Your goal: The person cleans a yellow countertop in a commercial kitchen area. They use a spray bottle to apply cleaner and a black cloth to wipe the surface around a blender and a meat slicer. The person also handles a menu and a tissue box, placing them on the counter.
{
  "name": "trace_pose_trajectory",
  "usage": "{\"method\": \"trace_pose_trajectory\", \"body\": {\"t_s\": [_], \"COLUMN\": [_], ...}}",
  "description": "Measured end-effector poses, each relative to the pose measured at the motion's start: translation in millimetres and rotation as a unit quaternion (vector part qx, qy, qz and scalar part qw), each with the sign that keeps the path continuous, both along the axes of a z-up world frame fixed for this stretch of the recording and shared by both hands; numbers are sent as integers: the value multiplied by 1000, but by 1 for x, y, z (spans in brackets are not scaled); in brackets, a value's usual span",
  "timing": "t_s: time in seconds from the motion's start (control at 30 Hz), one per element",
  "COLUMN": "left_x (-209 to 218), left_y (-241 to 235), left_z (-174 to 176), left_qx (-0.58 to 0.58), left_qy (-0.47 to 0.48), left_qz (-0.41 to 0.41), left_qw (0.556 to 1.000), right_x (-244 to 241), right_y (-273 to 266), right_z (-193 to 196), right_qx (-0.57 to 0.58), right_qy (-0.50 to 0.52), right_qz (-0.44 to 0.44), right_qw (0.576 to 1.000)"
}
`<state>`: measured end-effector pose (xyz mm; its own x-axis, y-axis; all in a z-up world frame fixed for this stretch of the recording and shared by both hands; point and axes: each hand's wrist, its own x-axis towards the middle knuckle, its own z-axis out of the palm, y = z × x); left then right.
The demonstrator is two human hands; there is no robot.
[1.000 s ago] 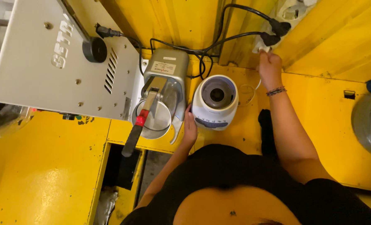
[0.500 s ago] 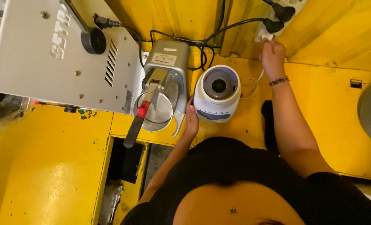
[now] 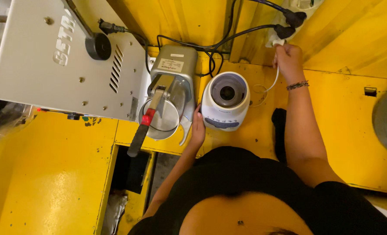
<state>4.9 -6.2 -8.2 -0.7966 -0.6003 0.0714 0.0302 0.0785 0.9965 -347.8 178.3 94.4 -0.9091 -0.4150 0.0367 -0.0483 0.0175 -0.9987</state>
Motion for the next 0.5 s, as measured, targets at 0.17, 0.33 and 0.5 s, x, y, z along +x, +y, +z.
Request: {"method": "trace_pose_trajectory", "body": {"t_s": [0.17, 0.33, 0.5], "left_x": [1, 0, 3], "left_y": [1, 2, 2], "left_z": [1, 7, 3], "left_qx": [-15, -12, 4], "left_qy": [-17, -24, -7], "left_qz": [3, 8, 2], "left_qw": [1000, 1000, 1000], "right_x": [18, 25, 24], "right_y": [-9, -14, -18], "right_z": [25, 33, 23], "right_qx": [208, 159, 16], "right_qy": [269, 233, 97], "right_qz": [-108, -124, -95], "right_qw": [934, 951, 991]}}
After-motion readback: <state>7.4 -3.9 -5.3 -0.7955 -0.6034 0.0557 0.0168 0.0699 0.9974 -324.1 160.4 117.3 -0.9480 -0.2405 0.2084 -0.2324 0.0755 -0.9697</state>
